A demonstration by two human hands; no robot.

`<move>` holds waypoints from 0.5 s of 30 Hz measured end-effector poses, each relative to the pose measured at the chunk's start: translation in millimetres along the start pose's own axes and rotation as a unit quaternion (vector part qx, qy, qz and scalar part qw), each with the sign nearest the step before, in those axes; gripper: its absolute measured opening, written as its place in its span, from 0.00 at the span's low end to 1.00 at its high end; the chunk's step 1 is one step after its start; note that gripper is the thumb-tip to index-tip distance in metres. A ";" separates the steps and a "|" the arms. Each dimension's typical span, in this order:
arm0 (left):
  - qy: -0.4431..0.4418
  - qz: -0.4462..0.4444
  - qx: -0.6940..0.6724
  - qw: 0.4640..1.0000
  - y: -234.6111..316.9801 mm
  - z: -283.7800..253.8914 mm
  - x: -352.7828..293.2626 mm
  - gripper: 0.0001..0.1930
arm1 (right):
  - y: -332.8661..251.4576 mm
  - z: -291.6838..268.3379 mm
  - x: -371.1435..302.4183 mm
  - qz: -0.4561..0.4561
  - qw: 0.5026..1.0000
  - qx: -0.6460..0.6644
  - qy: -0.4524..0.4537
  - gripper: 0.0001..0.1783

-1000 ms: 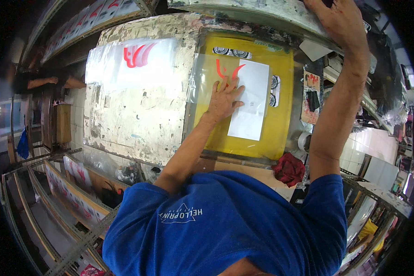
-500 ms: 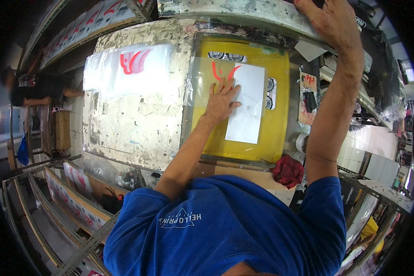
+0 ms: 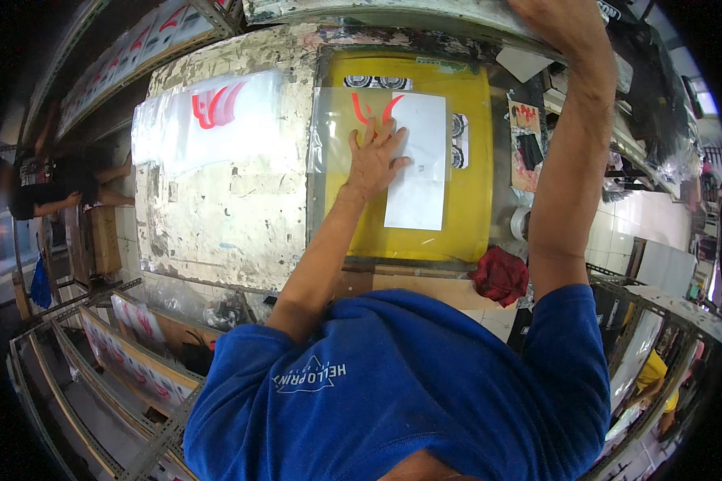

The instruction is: The person repeatedly aligns a screen printing frame over a white t-shirt, applies red ink with a squeegee, and pulls the ink across the mesh to transfer a red logo onto the fabric. The person repeats this process on multiple shirts placed on a yellow work surface.

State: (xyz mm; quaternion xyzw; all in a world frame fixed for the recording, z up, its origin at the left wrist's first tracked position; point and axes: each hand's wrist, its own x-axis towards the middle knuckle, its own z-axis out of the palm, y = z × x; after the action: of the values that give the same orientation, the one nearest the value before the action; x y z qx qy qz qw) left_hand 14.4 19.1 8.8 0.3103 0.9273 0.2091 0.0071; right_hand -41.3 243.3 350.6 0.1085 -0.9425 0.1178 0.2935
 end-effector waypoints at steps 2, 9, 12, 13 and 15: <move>-0.007 -0.001 -0.012 1.000 -0.5 -0.7 0.4 0.32 | -11.2 -5.7 -1.9 0.061 0.993 0.096 -0.039 0.24; 0.279 -0.033 -0.261 0.924 22.2 -67.5 6.7 0.40 | -12.4 4.7 -22.8 0.005 0.995 0.095 0.013 0.25; 0.357 -0.025 -0.592 0.723 36.1 -121.0 -5.4 0.39 | -34.0 0.5 -61.2 0.051 0.991 0.113 -0.043 0.24; 0.361 0.019 -0.652 0.666 36.8 -131.9 -11.0 0.38 | -27.8 10.8 -88.8 0.012 0.995 0.100 -0.029 0.23; 0.338 -0.090 -0.626 0.697 35.9 -138.6 -41.5 0.39 | -37.2 34.4 -129.5 -0.023 0.996 0.078 -0.027 0.22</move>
State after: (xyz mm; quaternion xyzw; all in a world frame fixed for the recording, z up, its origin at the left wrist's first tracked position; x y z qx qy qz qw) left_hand 48.7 -32.2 144.5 0.0577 0.5460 0.8303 -0.0960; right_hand 54.9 215.7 254.0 0.1558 -0.9351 0.1815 0.2614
